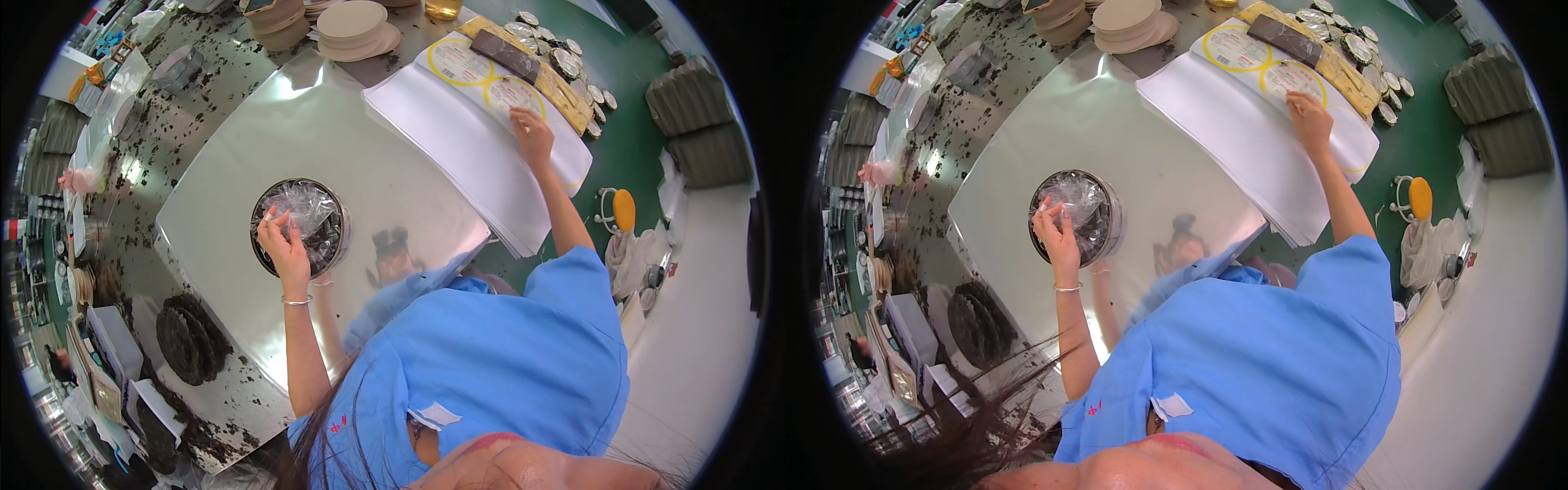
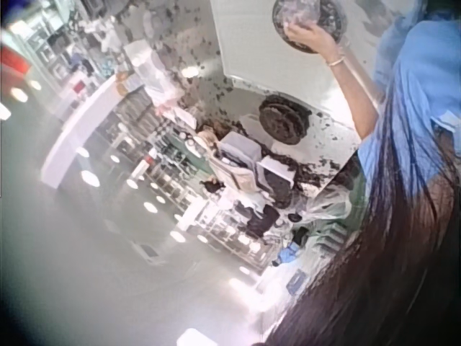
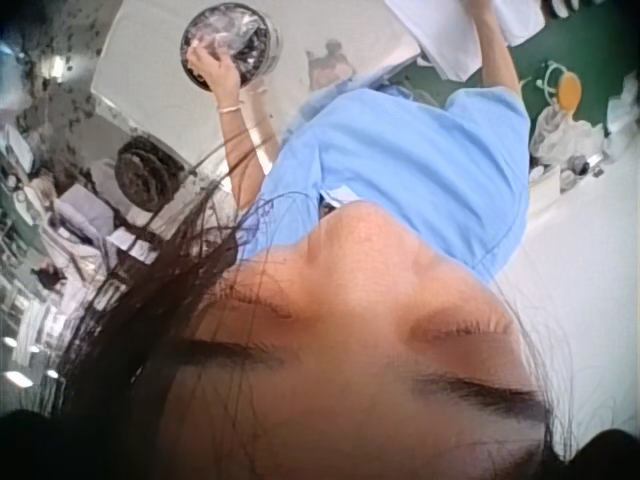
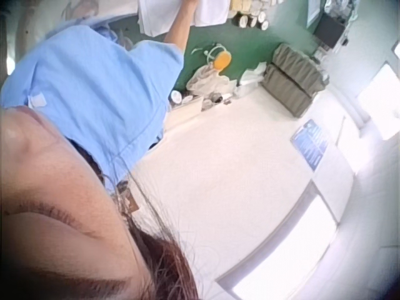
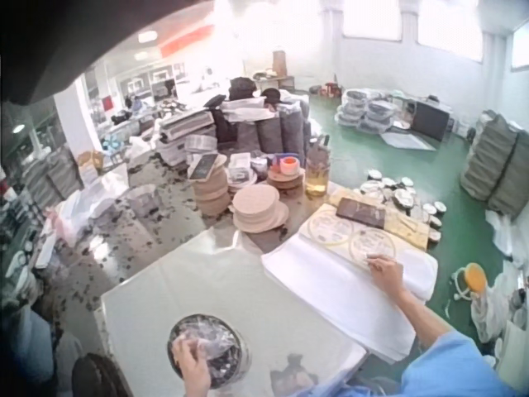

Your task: The person repeatedly scoops a dark granular food mixture into a round metal mold, presses it down, wraps it in plastic film, and seals it with a circular paper label. The process is repeated multiple times on a stainless steel worktable.

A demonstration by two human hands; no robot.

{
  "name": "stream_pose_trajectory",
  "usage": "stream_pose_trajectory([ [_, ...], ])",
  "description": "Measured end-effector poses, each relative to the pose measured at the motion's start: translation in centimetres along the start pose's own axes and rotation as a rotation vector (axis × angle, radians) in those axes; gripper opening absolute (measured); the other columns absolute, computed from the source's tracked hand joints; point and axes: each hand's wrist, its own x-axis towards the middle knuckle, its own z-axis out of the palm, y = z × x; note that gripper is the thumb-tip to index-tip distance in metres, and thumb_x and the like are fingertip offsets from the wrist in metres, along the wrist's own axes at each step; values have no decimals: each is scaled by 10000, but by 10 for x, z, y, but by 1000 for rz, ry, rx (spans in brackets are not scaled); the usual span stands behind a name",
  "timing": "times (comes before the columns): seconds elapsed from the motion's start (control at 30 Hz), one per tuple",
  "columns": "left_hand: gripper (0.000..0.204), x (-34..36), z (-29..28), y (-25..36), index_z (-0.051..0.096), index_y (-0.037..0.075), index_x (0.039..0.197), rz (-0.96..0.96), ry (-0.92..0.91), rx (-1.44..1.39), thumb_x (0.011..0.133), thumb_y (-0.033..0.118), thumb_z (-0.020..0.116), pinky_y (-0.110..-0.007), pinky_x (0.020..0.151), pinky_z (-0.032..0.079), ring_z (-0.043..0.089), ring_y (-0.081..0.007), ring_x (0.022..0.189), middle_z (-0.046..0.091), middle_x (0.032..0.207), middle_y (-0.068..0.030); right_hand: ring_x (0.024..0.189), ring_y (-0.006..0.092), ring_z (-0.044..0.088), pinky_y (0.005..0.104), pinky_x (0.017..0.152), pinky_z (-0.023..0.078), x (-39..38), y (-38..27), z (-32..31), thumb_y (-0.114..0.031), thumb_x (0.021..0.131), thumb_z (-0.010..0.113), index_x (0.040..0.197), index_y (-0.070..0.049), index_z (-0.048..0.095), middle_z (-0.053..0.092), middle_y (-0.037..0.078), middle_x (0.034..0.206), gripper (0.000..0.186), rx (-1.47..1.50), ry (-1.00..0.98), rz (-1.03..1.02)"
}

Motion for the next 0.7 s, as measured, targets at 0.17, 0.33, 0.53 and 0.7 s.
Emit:
stream_pose_trajectory([
  [0.17, 265, -3, 0, 0, 624, -4, 1210, -3, 6, -8, 1055, 206, 577, -452, 1152, 313, 377, -318, 1376, 476, 1458, -125, 954, 218, 669, 321, 863, 525, 92, 48, -99, -50, 952, 644, 1059, -5, 710, 722, 104, 1042, 134, -18, 940, 167],
  [0.33, 353, -5, -1, 3, 565, 27, 1303, -28, 135, -24, 995, 174, 654, -467, 1136, 344, 490, -347, 1300, 570, 1354, -148, 1356, 330, 550, 408, 1110, 436, 95, -123, -77, -99, 1062, 470, 1459, 21, 524, 534, 215, 1503, 419, 261, 637, -139],
  [0.53, 360, -5, -1, 9, 549, 32, 1122, -78, 219, -88, 849, 55, 782, -442, 1074, 425, 531, -320, 1223, 571, 1247, -159, 1301, 351, 612, 472, 1132, 439, -6, -354, -4, -65, 924, 557, 1147, -35, 784, 651, 196, 1379, 319, 595, -78, -584],
  [0.7, 375, -11, 18, -15, 412, 71, 1326, -420, 221, -1086, 1012, 101, 615, -339, 979, 553, 575, -158, 1149, 547, 1273, -73, 1258, 360, 634, 458, 1116, 457, -59, -381, 42, -151, 930, 559, 1294, -48, 706, 649, 184, 1384, 406, 924, -648, -460],
])
